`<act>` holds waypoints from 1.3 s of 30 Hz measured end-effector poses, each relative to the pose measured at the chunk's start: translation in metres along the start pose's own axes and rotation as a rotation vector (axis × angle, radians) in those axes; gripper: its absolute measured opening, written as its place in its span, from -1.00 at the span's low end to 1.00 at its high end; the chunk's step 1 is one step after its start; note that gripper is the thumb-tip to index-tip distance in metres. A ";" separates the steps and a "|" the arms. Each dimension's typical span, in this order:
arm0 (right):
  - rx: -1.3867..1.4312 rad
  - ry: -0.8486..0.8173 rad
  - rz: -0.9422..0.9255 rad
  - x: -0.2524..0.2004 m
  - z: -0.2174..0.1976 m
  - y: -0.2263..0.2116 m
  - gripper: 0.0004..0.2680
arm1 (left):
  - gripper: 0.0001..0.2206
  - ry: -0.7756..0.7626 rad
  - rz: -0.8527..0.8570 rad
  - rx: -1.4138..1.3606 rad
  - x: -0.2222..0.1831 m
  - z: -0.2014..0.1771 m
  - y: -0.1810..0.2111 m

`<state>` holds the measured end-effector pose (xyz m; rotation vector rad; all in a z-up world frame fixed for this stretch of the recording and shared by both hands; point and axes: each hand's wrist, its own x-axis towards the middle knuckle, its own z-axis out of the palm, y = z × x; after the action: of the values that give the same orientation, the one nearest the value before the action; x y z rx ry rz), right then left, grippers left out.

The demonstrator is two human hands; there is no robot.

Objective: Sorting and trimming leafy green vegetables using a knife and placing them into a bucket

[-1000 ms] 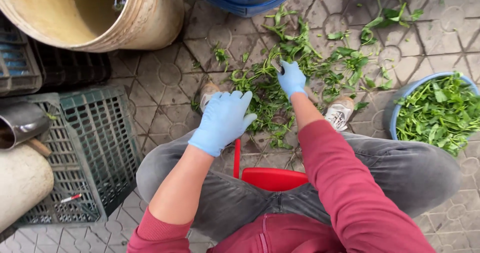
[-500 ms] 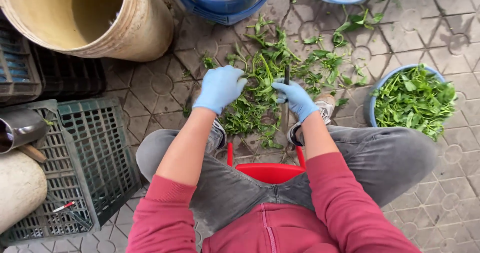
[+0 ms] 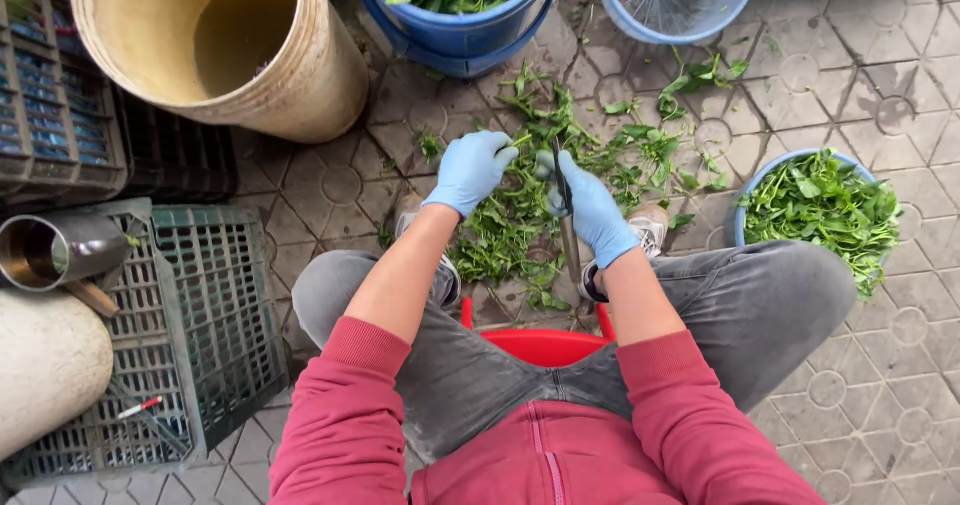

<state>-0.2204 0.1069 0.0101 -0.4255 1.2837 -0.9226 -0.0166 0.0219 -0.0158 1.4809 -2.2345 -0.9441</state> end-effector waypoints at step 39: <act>-1.459 0.229 -0.132 0.173 -0.040 0.186 -0.73 | -0.90 0.448 -0.027 -0.236 -0.038 -0.111 0.070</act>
<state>-0.1929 0.0904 -0.2450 -1.5587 2.0123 0.0429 0.0137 0.0343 0.1169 1.4460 -1.7281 -0.7601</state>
